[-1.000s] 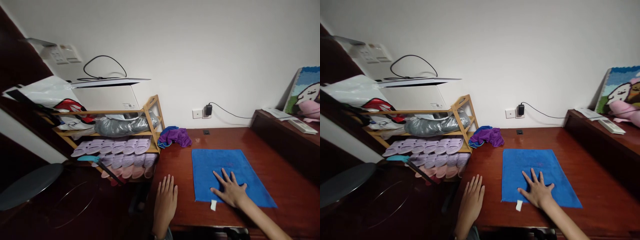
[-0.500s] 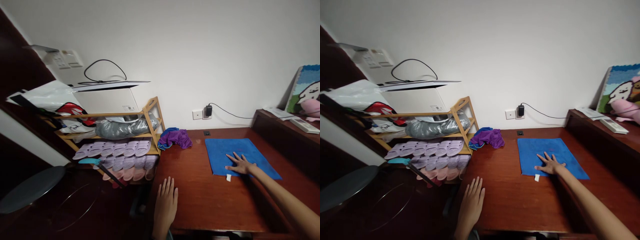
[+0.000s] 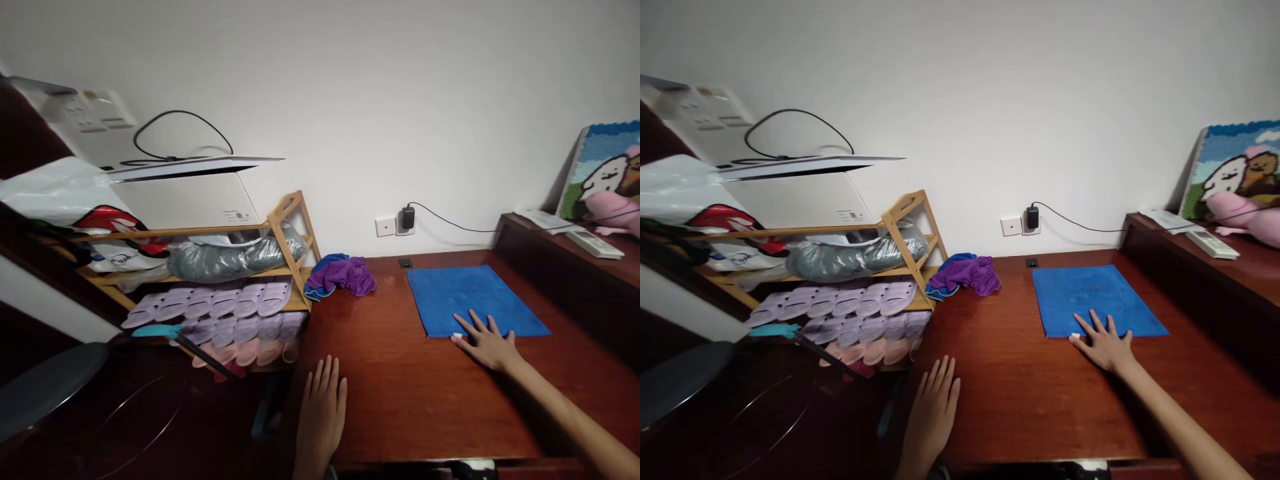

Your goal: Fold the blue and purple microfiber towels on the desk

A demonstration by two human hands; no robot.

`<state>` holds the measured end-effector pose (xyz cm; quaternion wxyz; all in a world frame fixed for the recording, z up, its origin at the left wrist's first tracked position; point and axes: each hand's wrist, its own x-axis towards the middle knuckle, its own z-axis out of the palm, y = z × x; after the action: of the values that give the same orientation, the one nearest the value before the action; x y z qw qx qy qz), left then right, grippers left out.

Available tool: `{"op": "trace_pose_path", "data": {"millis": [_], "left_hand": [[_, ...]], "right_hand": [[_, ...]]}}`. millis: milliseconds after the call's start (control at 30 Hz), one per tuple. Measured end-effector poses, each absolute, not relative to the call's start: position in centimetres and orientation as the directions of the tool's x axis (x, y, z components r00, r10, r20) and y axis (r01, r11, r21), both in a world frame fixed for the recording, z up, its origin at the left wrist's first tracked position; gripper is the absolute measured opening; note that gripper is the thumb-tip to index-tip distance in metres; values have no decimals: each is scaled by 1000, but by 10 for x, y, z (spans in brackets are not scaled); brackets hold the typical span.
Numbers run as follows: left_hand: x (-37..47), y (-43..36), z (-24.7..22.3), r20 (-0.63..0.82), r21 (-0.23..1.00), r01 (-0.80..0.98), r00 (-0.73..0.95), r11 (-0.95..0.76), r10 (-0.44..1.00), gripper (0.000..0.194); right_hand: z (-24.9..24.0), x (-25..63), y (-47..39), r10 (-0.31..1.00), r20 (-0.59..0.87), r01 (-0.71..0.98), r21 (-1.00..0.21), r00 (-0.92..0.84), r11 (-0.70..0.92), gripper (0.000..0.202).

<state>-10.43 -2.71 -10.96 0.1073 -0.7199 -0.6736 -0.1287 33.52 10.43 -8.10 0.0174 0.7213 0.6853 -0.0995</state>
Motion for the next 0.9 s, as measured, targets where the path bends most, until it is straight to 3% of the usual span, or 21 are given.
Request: {"op": "trace_pose_path", "data": {"millis": [367, 600, 800, 900], "left_hand": [[-106, -27, -113, 346, 12, 998, 58, -66, 936, 51], [-106, -30, -112, 360, -39, 997, 79, -69, 930, 51], [-105, -30, -110, 329, -87, 995, 76, -50, 941, 52], [-106, -28, -112, 332, -79, 996, 70, -46, 941, 52]], "right_hand": [[-76, 373, 178, 955, -258, 974, -130, 148, -186, 90], [-72, 381, 219, 967, -241, 983, -134, 88, -123, 88], [-91, 382, 205, 997, -70, 995, -97, 30, -37, 79], [-98, 381, 190, 998, -56, 996, -88, 1, -6, 75]]}}
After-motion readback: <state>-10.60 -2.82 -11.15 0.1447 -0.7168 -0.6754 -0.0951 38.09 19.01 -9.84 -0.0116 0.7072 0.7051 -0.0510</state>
